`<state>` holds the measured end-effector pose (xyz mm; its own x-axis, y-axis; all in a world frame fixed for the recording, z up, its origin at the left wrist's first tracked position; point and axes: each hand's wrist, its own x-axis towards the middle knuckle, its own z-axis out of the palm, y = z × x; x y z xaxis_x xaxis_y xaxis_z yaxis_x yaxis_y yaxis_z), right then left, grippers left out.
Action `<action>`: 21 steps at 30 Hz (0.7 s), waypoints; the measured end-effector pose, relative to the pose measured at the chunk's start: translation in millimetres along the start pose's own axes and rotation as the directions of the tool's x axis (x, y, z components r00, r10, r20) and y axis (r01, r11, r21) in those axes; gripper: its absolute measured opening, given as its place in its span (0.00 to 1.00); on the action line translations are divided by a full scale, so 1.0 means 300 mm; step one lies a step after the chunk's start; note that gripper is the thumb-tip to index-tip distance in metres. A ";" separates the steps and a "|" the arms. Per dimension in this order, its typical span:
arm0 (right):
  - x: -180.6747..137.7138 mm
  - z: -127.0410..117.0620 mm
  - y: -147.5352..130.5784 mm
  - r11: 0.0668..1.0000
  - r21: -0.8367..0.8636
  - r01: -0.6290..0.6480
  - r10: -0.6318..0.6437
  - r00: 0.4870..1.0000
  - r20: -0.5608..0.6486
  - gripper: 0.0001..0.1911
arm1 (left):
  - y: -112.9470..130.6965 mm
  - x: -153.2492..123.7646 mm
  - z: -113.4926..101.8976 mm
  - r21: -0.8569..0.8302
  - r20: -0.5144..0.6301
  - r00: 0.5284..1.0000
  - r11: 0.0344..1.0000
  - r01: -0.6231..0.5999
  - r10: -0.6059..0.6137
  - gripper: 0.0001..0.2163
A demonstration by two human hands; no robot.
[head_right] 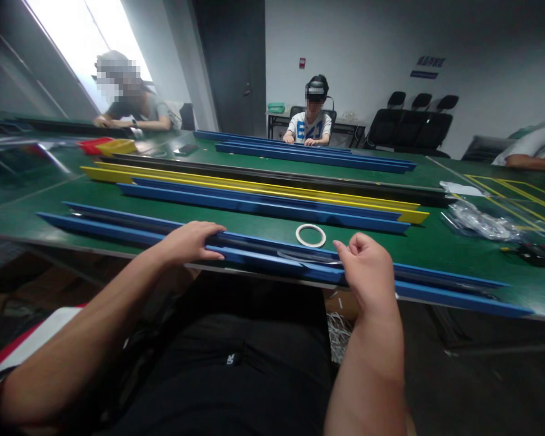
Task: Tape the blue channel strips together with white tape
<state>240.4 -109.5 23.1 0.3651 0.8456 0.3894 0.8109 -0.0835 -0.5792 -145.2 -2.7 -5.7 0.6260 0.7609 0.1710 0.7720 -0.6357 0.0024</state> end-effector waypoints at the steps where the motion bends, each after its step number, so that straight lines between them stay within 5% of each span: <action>1: -0.003 0.007 -0.012 0.992 0.126 -0.017 0.022 0.999 -0.041 0.25 | -0.024 -0.014 -0.005 0.001 0.000 1.000 1.000 0.006 -0.006 0.32; 4: -0.011 0.028 -0.050 0.858 0.512 -0.041 0.089 0.994 -0.070 0.23 | -0.044 -0.026 -0.008 -0.003 0.008 1.000 1.000 0.013 -0.013 0.32; 7: -0.016 0.035 -0.070 0.780 0.617 -0.103 0.086 0.995 0.058 0.21 | 0.003 -0.003 0.008 -0.010 0.004 1.000 1.000 0.023 -0.023 0.35; 11: -0.018 0.044 -0.069 0.945 0.328 -0.017 -0.057 0.975 0.216 0.16 | 0.139 0.059 0.034 -0.028 -0.027 1.000 1.000 0.005 -0.006 0.34; 16: -0.025 0.095 -0.058 0.983 0.073 0.168 -0.181 0.838 0.514 0.17 | 0.337 0.160 0.052 -0.036 -0.031 0.998 0.998 -0.055 0.054 0.33; 19: -0.020 0.095 -0.047 0.971 0.039 0.235 -0.219 0.813 0.540 0.07 | 0.428 0.215 0.060 -0.047 -0.023 0.996 0.995 -0.088 0.087 0.31; 21: -0.011 0.075 -0.039 0.968 -0.007 0.250 -0.217 0.854 0.473 0.07 | 0.466 0.241 0.063 -0.048 -0.025 0.995 0.994 -0.094 0.093 0.31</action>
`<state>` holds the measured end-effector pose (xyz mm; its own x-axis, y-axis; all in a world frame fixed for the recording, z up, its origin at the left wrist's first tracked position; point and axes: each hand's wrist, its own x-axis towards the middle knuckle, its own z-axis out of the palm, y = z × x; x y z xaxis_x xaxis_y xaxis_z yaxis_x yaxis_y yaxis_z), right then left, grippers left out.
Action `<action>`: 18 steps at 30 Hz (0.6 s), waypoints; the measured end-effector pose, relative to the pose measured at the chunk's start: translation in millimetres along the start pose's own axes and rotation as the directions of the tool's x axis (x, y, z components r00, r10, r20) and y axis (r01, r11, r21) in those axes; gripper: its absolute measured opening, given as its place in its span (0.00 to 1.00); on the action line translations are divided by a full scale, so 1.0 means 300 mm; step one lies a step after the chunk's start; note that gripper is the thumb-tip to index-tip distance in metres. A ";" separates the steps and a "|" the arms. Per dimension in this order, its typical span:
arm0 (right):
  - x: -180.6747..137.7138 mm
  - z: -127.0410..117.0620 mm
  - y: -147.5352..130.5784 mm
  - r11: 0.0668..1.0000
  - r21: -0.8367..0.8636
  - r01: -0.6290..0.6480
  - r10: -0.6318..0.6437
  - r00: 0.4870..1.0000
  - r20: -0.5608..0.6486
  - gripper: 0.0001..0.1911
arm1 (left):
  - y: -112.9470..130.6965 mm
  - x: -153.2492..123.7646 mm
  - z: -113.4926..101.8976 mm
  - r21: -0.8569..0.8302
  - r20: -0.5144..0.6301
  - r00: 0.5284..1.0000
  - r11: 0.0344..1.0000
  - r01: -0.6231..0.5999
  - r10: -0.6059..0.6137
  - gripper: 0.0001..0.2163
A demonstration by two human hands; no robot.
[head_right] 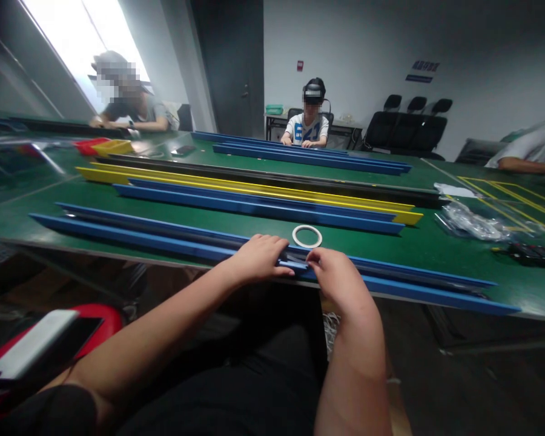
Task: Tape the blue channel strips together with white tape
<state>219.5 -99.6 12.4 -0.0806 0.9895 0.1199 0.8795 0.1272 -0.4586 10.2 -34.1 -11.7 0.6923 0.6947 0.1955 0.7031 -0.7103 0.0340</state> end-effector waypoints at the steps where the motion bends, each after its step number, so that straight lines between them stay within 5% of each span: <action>1: -0.003 -0.013 0.005 0.999 -0.024 -0.021 0.019 0.998 -0.065 0.07 | 0.010 0.010 0.001 0.002 -0.002 1.000 1.000 -0.001 0.001 0.31; 6: -0.018 -0.060 0.013 0.975 -0.034 -0.218 0.195 0.925 -0.327 0.18 | 0.001 0.026 -0.009 -0.017 0.008 1.000 1.000 -0.014 0.015 0.34; 9: -0.023 -0.063 0.006 0.964 0.098 -0.247 0.265 0.870 -0.415 0.23 | -0.016 0.017 -0.015 -0.028 0.003 1.000 1.000 -0.012 0.012 0.33; 14: -0.023 -0.052 -0.003 0.783 0.618 -0.077 0.362 0.863 -0.351 0.25 | -0.067 -0.037 -0.024 -0.041 0.007 1.000 0.999 0.015 -0.014 0.36; 16: -0.021 -0.052 -0.003 0.775 0.624 -0.103 0.376 0.868 -0.324 0.25 | -0.114 -0.075 -0.033 -0.045 0.017 0.999 0.998 0.032 -0.031 0.37; 18: -0.020 -0.054 0.000 0.862 0.479 -0.167 0.360 0.867 -0.344 0.23 | -0.175 -0.117 -0.043 -0.052 0.024 0.999 0.998 0.041 -0.040 0.37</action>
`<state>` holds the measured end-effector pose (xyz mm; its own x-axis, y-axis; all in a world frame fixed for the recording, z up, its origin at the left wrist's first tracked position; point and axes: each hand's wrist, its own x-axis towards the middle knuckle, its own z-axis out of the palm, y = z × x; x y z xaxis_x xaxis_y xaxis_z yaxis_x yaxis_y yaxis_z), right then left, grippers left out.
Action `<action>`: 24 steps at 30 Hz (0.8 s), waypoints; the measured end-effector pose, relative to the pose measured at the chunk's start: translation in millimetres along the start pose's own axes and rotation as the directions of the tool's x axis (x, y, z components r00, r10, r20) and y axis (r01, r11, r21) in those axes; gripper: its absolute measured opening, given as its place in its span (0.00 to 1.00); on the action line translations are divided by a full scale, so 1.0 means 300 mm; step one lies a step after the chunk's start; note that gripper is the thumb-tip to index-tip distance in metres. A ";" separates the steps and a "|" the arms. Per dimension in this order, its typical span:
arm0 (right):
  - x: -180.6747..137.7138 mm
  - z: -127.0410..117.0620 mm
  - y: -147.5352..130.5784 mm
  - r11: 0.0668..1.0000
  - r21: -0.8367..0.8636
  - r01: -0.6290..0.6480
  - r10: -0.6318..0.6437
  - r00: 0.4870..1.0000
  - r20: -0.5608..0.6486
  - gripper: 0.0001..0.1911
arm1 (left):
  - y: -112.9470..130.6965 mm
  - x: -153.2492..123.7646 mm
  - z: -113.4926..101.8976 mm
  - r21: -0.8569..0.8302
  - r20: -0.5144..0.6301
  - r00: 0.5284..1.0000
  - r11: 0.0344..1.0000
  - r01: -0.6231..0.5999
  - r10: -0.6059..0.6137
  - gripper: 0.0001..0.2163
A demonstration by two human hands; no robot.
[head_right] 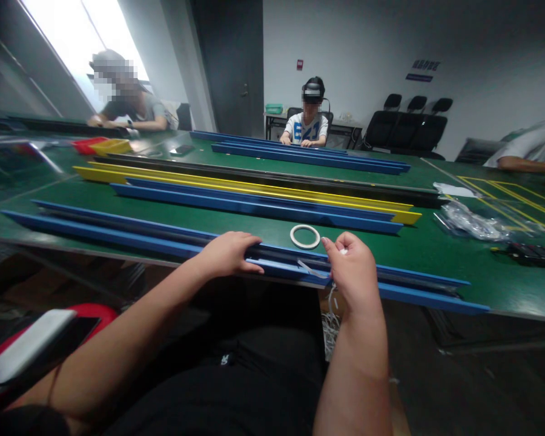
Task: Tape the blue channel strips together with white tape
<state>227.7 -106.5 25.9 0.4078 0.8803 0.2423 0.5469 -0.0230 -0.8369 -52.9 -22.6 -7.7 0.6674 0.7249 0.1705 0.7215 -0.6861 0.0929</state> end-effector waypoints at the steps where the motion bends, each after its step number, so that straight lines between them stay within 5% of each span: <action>1: 0.001 -0.001 0.002 0.994 -0.107 0.024 -0.022 1.000 0.021 0.22 | -0.034 -0.019 -0.006 -0.003 0.004 1.000 1.000 0.006 -0.006 0.38; 4: 0.001 0.005 0.012 0.940 -0.320 0.121 -0.039 0.967 0.253 0.18 | -0.130 -0.061 -0.024 -0.014 0.029 0.999 0.999 0.030 -0.029 0.38; 7: -0.006 0.024 0.026 0.896 -0.401 0.191 0.032 0.872 0.488 0.17 | -0.190 -0.080 -0.040 -0.029 0.059 0.997 0.998 0.056 -0.055 0.37; 10: -0.007 0.036 0.032 0.861 -0.448 0.240 0.048 0.840 0.541 0.12 | -0.196 -0.081 -0.055 -0.034 0.078 0.995 0.998 0.061 -0.058 0.37; 15: 0.007 0.010 0.011 0.859 -0.412 0.305 -0.131 0.907 0.400 0.12 | -0.089 -0.047 -0.054 0.011 0.068 0.997 0.999 0.031 -0.032 0.35; 19: 0.007 -0.015 -0.005 0.879 -0.377 0.291 -0.247 0.956 0.159 0.20 | 0.069 0.024 -0.010 0.025 0.018 0.999 0.999 -0.033 0.033 0.33; 24: 0.001 -0.020 0.009 0.990 -0.132 0.051 -0.065 0.993 -0.101 0.22 | 0.256 0.141 0.045 0.021 -0.007 0.998 0.998 -0.058 0.058 0.32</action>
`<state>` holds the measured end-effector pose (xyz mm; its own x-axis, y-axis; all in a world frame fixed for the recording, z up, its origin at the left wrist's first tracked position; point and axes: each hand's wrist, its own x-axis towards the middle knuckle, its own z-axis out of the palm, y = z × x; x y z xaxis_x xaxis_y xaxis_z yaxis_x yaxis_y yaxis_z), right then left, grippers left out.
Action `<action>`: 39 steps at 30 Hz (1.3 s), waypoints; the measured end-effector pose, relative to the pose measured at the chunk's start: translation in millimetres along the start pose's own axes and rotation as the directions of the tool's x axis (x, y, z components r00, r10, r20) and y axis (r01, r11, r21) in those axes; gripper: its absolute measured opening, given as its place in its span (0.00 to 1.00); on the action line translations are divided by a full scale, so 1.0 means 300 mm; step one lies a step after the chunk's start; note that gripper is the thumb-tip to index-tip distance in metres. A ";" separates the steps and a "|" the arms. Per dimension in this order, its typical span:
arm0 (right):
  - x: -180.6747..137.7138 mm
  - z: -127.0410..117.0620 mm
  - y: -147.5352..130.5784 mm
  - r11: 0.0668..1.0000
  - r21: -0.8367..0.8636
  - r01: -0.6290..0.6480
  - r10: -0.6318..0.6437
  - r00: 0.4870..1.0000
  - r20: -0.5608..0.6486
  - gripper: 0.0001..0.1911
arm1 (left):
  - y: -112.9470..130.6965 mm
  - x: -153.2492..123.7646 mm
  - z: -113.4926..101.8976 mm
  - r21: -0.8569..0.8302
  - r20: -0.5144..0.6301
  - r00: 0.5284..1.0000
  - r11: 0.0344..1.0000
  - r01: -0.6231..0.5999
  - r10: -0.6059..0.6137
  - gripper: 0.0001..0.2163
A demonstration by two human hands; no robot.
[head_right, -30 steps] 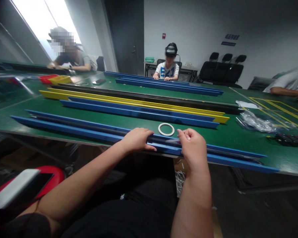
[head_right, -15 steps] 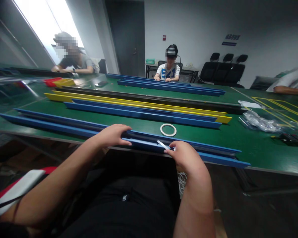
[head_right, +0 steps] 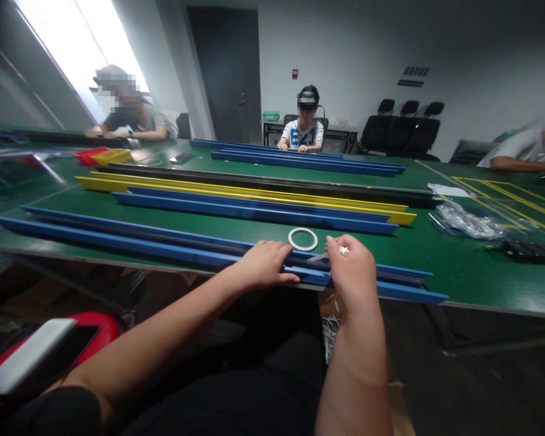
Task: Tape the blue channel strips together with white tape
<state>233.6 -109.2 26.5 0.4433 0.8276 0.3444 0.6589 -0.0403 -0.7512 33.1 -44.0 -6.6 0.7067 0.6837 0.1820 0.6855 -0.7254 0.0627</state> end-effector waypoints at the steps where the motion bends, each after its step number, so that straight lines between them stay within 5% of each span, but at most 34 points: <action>1: 0.000 0.000 0.004 0.997 0.065 -0.042 0.042 0.999 0.009 0.22 | 0.022 0.021 0.006 -0.004 -0.001 1.000 1.000 0.001 -0.001 0.32; 6: 0.006 -0.013 0.014 0.982 0.138 -0.126 0.117 0.991 0.072 0.21 | 0.050 0.066 0.023 -0.010 0.025 1.000 1.000 0.008 -0.008 0.34; 11: 0.014 -0.017 0.023 0.990 -0.141 0.029 -0.011 0.991 0.131 0.14 | 0.028 0.032 0.024 0.000 -0.033 0.999 1.000 0.014 -0.014 0.34; 16: -0.001 0.006 0.037 0.962 -0.225 0.153 -0.038 0.894 0.446 0.10 | -0.034 -0.028 -0.007 -0.001 -0.002 0.999 0.999 0.044 -0.044 0.34; 21: -0.017 0.015 0.049 0.957 -0.192 0.215 -0.072 0.823 0.563 0.11 | -0.192 -0.127 -0.049 -0.004 0.020 0.996 0.997 0.083 -0.083 0.36; 26: -0.002 0.008 0.036 0.936 -0.205 0.285 -0.165 0.873 0.459 0.14 | -0.381 -0.239 -0.081 -0.025 0.064 0.985 0.987 0.161 -0.160 0.37; 30: 0.006 -0.007 0.019 0.906 -0.315 0.284 -0.167 0.921 0.351 0.11 | -0.457 -0.287 -0.099 -0.025 0.070 0.981 0.983 0.181 -0.179 0.37; 34: 0.005 -0.012 0.014 0.881 -0.399 0.254 -0.112 0.932 0.346 0.20 | -0.422 -0.280 -0.099 0.005 0.057 0.988 0.989 0.146 -0.146 0.36; 39: 0.002 -0.020 -0.004 0.888 -0.355 0.291 -0.202 0.942 0.267 0.21 | -0.262 -0.197 -0.067 0.003 0.019 0.997 0.998 0.070 -0.070 0.35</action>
<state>236.8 -111.9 30.9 0.1222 0.9375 0.3258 0.9301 0.0064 -0.3672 -66.0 -28.9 -2.7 0.6599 0.7345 0.1585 0.7341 -0.6752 0.0726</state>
